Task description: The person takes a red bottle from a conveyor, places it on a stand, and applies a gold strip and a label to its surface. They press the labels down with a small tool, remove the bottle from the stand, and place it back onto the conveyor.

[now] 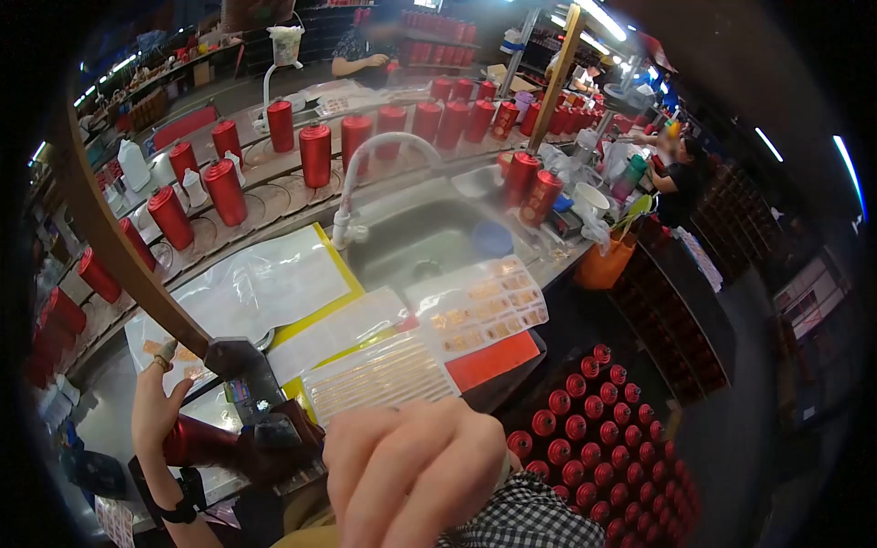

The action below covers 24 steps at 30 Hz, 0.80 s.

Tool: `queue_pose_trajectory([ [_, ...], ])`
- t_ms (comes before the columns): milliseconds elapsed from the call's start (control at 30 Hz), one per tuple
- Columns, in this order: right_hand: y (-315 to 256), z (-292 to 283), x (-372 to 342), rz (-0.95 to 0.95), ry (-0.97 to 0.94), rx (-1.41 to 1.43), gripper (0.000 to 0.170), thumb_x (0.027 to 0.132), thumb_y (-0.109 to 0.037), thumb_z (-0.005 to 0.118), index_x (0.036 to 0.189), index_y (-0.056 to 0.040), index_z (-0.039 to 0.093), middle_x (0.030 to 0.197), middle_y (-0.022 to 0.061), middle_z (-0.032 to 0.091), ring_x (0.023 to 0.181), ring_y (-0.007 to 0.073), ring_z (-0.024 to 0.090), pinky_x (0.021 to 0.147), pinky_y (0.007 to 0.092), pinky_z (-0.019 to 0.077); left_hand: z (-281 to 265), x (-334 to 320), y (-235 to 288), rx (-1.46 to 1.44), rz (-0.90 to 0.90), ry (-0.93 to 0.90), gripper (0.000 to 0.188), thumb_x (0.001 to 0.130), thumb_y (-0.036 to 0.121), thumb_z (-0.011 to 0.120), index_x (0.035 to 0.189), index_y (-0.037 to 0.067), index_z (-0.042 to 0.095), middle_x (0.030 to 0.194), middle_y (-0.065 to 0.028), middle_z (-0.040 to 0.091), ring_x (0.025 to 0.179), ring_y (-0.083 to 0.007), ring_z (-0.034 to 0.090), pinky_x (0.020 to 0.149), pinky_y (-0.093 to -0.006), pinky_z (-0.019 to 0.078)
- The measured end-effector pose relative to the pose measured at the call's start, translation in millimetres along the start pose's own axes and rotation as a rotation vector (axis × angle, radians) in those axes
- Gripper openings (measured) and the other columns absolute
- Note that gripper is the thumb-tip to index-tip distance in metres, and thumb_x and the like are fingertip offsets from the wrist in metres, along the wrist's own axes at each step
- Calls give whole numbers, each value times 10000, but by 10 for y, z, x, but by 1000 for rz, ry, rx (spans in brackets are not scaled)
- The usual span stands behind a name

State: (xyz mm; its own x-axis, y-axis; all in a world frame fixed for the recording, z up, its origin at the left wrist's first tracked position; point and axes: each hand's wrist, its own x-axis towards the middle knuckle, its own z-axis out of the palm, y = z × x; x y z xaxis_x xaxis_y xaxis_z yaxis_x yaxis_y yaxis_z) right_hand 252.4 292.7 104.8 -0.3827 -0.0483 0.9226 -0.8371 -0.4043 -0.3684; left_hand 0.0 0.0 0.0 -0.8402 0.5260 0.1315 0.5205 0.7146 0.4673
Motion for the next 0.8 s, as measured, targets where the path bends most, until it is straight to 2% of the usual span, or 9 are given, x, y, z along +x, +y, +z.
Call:
queue_pose_trajectory([
  [100, -9, -97, -90, 76, 93, -277, 164, 899, -83, 806, 1017, 25, 770, 1000, 125, 760, 850, 222, 671, 742, 331, 538, 64, -11, -41, 17, 12, 24, 594, 853, 158, 797, 1364, -64, 590, 1166, -285, 682, 1115, -465, 639, 967, -478, 494],
  [267, -148, -199, -287, 488, 142, -739, 252, 860, -83, 845, 1060, 44, 757, 1055, 150, 750, 885, 272, 698, 774, 351, 547, 33, -4, -58, -14, 88, 45, 586, 861, 153, 790, 1373, -49, 588, 1139, -271, 680, 1094, -465, 634, 952, -480, 495],
  [367, -343, -320, -454, 515, 171, -393, 340, 855, -175, 873, 1045, 75, 744, 1039, 180, 742, 895, 283, 700, 789, 369, 548, 5, 8, -21, 4, 38, 7, 576, 868, 169, 793, 1366, -45, 598, 1165, -279, 693, 1130, -441, 646, 976, -470, 490],
  [433, -493, -347, -639, 498, 345, -146, 424, 873, -266, 868, 1026, 106, 734, 1028, 210, 731, 926, 290, 697, 806, 377, 542, 26, -12, 13, 24, 43, 15, 553, 877, 177, 785, 1341, -59, 599, 1161, -279, 693, 1126, -445, 644, 973, -469, 492],
  [467, -601, -421, -723, 546, 382, -222, 494, 894, -335, 847, 1030, 123, 720, 993, 212, 720, 939, 300, 692, 815, 368, 538, 20, -4, 36, 30, 34, 15, 545, 884, 181, 783, 1336, -62, 600, 1165, -277, 692, 1127, -444, 643, 975, -469, 491],
  [567, -709, -481, -902, 713, 725, -927, 253, 909, -109, 816, 1048, 52, 677, 924, 109, 682, 848, 170, 641, 758, 292, 515, 34, 30, -33, 18, 48, 9, 551, 883, 166, 780, 1362, -33, 595, 1157, -272, 688, 1120, -449, 639, 970, -468, 489],
  [600, -749, -564, -1038, 721, 728, -923, 253, 909, -109, 816, 1048, 52, 677, 924, 109, 682, 848, 170, 641, 758, 292, 515, 57, 39, -84, -3, 71, 13, 571, 877, 147, 778, 1394, -1, 588, 1145, -270, 684, 1113, -454, 636, 964, -468, 487],
  [700, -852, -795, -1410, 832, 770, -1842, 190, 890, -10, 772, 890, -16, 582, 792, 26, 555, 712, 131, 533, 672, 292, 461, 21, -16, 19, -9, 73, 31, 603, 871, 135, 776, 1433, 39, 582, 1140, -264, 682, 1111, -453, 633, 965, -469, 485],
  [800, -984, -998, -1864, 852, 760, -1983, 98, 858, 44, 723, 879, -14, 647, 768, 41, 522, 661, 152, 528, 625, 316, 449, -5, -8, 89, 5, 61, 52, 608, 872, 153, 775, 1437, 39, 581, 1153, -258, 685, 1126, -441, 634, 982, -470, 483],
])
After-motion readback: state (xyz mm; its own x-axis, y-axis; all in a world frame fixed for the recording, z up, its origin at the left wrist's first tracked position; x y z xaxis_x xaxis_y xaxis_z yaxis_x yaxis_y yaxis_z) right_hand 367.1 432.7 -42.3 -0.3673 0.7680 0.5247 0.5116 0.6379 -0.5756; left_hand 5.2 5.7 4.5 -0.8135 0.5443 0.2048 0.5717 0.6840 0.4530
